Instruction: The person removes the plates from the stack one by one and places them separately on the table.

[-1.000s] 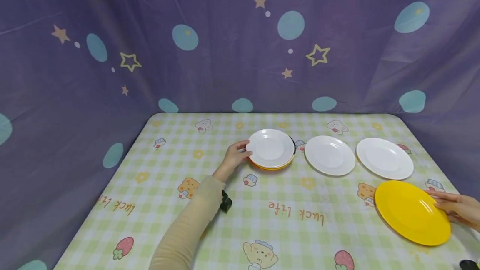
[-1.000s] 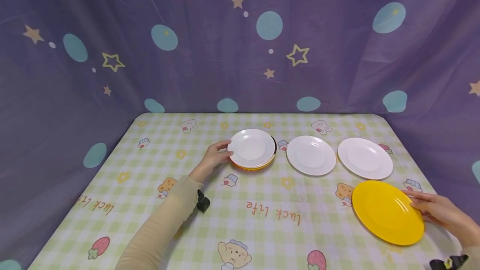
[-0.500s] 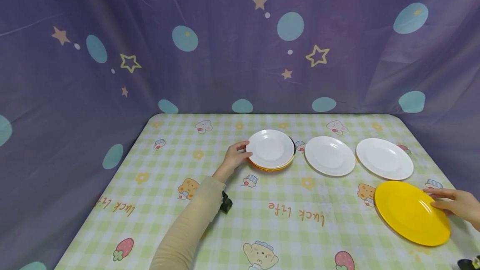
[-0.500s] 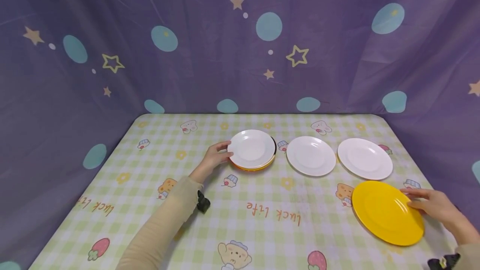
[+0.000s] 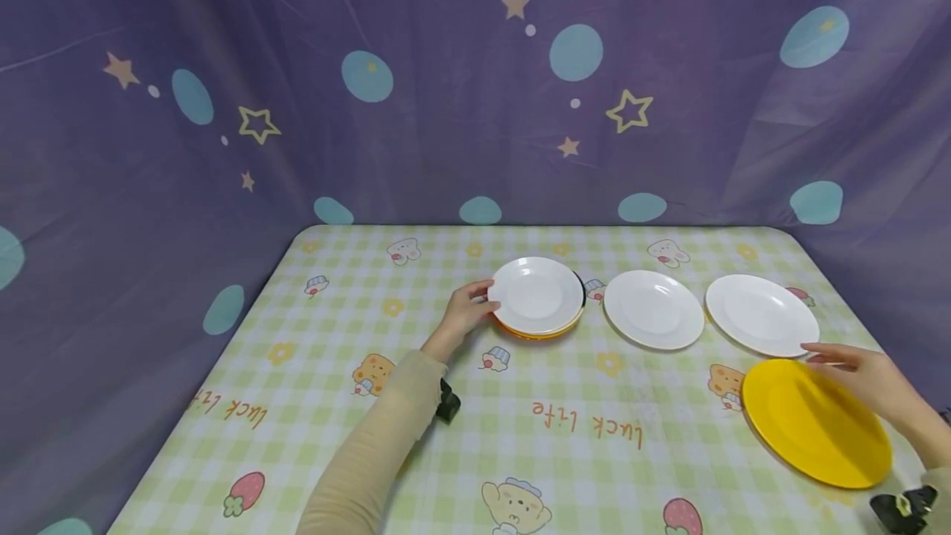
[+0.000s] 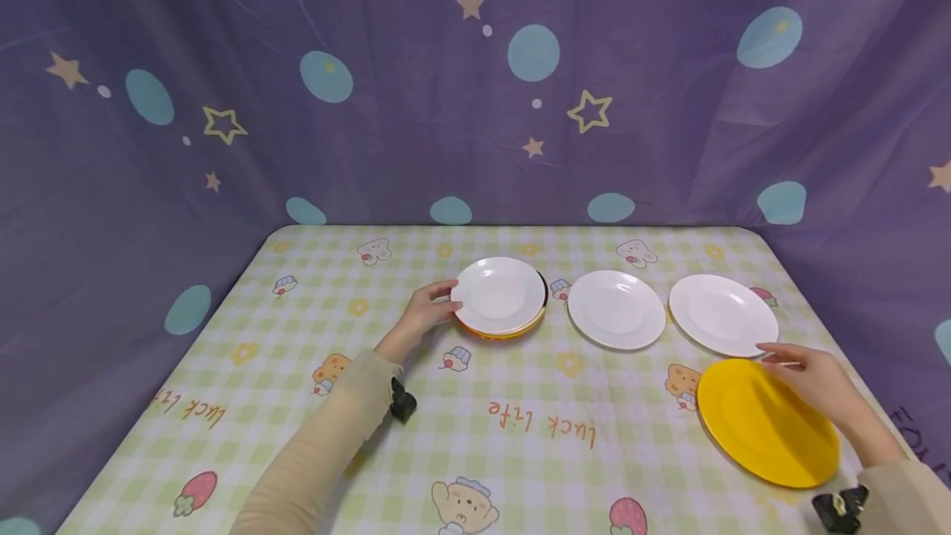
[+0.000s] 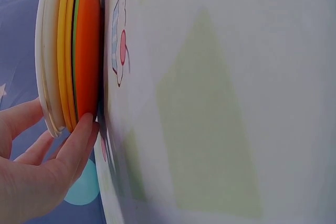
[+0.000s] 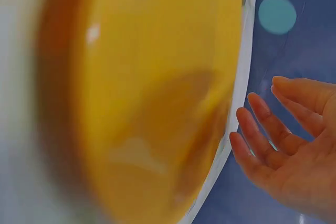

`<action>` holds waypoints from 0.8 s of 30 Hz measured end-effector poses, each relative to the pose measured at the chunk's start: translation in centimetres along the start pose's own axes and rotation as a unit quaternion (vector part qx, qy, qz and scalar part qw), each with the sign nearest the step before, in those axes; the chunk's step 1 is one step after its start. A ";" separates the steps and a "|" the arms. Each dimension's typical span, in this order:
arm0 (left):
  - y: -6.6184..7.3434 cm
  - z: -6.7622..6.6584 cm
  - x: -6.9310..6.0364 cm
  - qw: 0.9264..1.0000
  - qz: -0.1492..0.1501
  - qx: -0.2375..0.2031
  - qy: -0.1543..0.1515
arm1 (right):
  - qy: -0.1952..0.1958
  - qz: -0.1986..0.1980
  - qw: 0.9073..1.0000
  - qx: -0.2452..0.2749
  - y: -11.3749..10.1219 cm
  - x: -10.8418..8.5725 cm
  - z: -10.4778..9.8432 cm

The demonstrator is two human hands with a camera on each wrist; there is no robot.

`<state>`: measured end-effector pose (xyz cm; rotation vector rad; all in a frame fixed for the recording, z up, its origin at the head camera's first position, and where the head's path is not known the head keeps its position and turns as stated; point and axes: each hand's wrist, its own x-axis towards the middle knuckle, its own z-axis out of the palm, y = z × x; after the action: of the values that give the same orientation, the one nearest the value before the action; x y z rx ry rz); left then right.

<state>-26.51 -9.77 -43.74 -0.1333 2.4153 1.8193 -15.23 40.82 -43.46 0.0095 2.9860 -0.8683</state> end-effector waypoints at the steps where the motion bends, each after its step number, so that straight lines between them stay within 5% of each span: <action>1: 0.0 0.0 0.0 1.000 0.000 0.000 0.001 | -0.005 -0.009 1.000 0.002 -0.5 0.1 0.1; 14: 0.0 0.1 0.0 1.000 0.003 0.009 0.001 | -0.022 -0.107 0.993 0.053 -6.8 1.7 1.9; 24: 0.1 0.1 -0.2 1.000 0.013 0.010 0.000 | -0.031 -0.125 0.988 0.080 -10.1 3.8 3.8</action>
<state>-26.37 -9.65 -43.64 -0.1017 2.4444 1.8058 -19.04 30.28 -41.40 -0.3876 2.8912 -1.1080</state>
